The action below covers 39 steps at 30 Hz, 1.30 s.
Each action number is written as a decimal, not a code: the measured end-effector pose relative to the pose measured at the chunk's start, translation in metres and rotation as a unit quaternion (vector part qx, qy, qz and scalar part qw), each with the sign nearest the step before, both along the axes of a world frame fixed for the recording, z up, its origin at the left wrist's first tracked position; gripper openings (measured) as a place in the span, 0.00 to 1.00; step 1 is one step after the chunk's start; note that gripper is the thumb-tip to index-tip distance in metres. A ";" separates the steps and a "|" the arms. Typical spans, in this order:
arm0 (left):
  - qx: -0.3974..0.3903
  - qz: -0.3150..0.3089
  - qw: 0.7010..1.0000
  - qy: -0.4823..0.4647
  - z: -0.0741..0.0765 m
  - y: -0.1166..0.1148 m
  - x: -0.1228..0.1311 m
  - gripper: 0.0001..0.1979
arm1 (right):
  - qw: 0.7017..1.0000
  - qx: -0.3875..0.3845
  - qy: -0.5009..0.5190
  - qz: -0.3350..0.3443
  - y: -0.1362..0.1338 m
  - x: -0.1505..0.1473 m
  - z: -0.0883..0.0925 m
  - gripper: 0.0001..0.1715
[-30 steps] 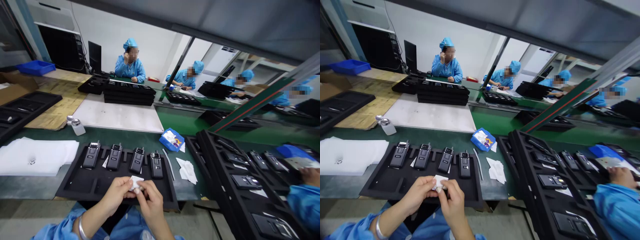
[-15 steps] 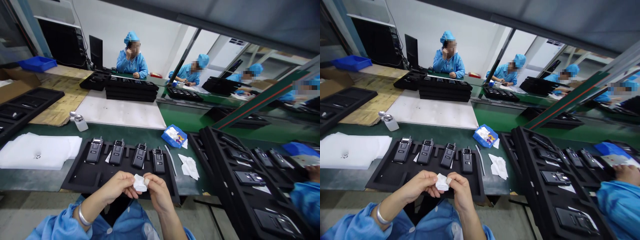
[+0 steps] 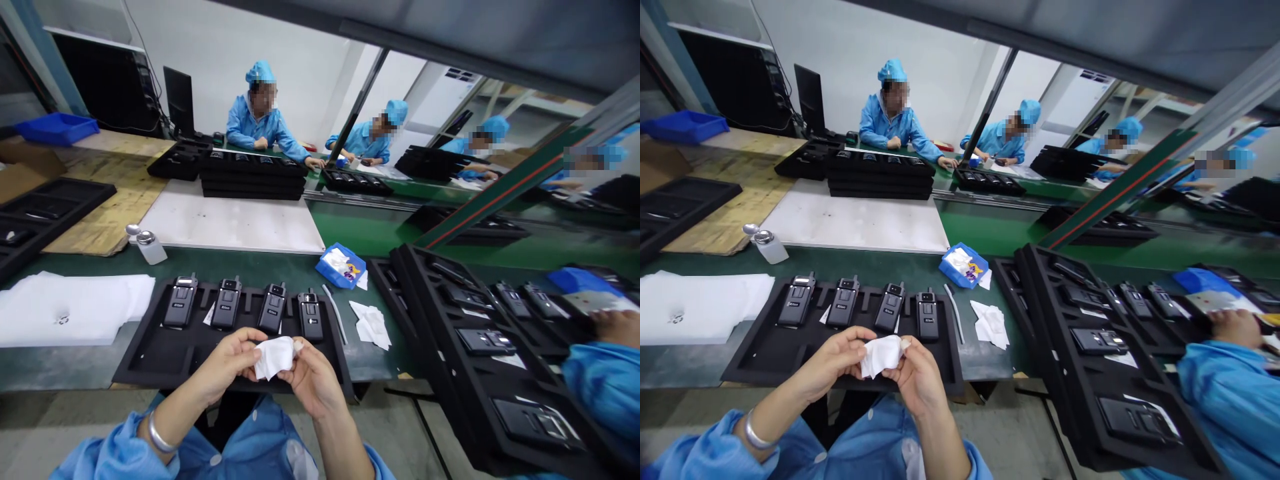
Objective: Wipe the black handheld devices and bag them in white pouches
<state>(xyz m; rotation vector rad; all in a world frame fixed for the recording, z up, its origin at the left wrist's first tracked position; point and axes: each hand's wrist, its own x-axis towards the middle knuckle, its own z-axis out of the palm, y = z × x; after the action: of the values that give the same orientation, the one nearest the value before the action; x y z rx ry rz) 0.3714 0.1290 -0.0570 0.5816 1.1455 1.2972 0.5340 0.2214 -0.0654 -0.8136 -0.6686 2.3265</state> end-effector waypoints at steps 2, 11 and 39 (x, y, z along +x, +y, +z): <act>0.046 0.025 0.996 0.079 -0.001 -0.002 0.001 0.21 | 1.000 -0.003 -0.001 -0.008 0.002 0.000 0.001 0.18; 0.255 0.019 0.738 0.624 0.024 -0.006 0.018 0.09 | 0.992 0.108 -0.055 -0.036 -0.009 -0.003 0.017 0.19; -0.024 0.170 0.970 -0.171 0.026 0.002 0.004 0.14 | 0.999 0.014 0.009 0.040 -0.001 0.005 0.001 0.24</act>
<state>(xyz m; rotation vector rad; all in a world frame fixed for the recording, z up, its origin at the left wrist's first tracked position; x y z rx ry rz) 0.3753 0.1305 -0.0312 0.1147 1.0106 1.5843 0.5385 0.2201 -0.0644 -0.7645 -0.7361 2.3877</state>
